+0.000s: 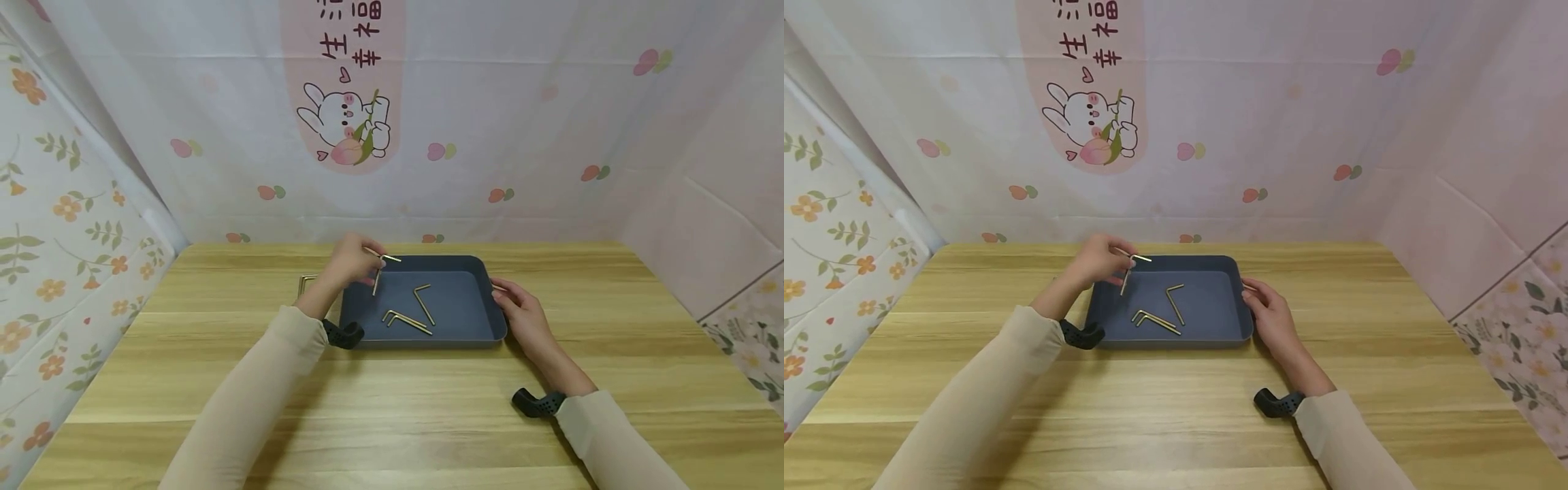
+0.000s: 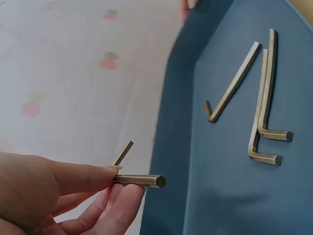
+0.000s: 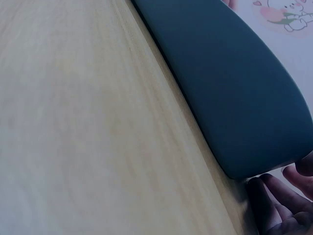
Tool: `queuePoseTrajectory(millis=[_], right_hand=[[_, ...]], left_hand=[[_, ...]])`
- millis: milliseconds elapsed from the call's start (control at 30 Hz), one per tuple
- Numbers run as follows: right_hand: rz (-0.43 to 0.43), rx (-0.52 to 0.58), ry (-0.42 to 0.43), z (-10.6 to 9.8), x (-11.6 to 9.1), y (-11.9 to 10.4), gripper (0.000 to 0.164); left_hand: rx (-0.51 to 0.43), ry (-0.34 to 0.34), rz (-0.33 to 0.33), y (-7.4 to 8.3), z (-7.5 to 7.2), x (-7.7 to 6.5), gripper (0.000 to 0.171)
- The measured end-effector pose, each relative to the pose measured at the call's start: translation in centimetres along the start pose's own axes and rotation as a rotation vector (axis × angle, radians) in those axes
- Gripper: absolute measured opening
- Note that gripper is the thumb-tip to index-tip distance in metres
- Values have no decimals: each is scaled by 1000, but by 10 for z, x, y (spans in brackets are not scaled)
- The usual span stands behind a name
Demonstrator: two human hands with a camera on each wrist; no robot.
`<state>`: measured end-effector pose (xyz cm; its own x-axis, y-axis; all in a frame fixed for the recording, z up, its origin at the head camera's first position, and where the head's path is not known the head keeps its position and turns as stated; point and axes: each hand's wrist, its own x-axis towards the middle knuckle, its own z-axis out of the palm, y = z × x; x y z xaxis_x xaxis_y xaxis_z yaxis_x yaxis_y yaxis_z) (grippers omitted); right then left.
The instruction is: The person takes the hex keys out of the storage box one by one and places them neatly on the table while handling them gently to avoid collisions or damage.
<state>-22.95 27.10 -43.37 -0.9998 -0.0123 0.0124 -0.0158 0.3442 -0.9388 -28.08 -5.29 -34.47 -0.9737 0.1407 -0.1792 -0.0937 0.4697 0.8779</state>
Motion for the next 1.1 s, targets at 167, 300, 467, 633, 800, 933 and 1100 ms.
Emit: queuePoseTrajectory(millis=[167,300,467,633,800,933,1100], right_hand=[[-2,8,-3,1,-1,-1,47],[-2,6,-6,1,-2,-1,47],[-2,16,-14,1,-2,-2,47],[-8,21,-9,1,0,-1,46],[-11,3,-6,2,0,-1,46],[5,3,-5,1,-1,-2,46],[10,9,-5,1,-2,-3,47]], left_hand=[[-92,39,8,-7,-11,-8,29],[-143,63,22,-12,-20,-13,29],[-203,96,26,-20,-32,-21,30],[-260,120,26,-33,-45,-28,33],[-283,121,-10,-51,-53,-30,36],[-295,137,-7,-59,-56,-31,37],[-290,143,-4,-62,-63,-30,36]])
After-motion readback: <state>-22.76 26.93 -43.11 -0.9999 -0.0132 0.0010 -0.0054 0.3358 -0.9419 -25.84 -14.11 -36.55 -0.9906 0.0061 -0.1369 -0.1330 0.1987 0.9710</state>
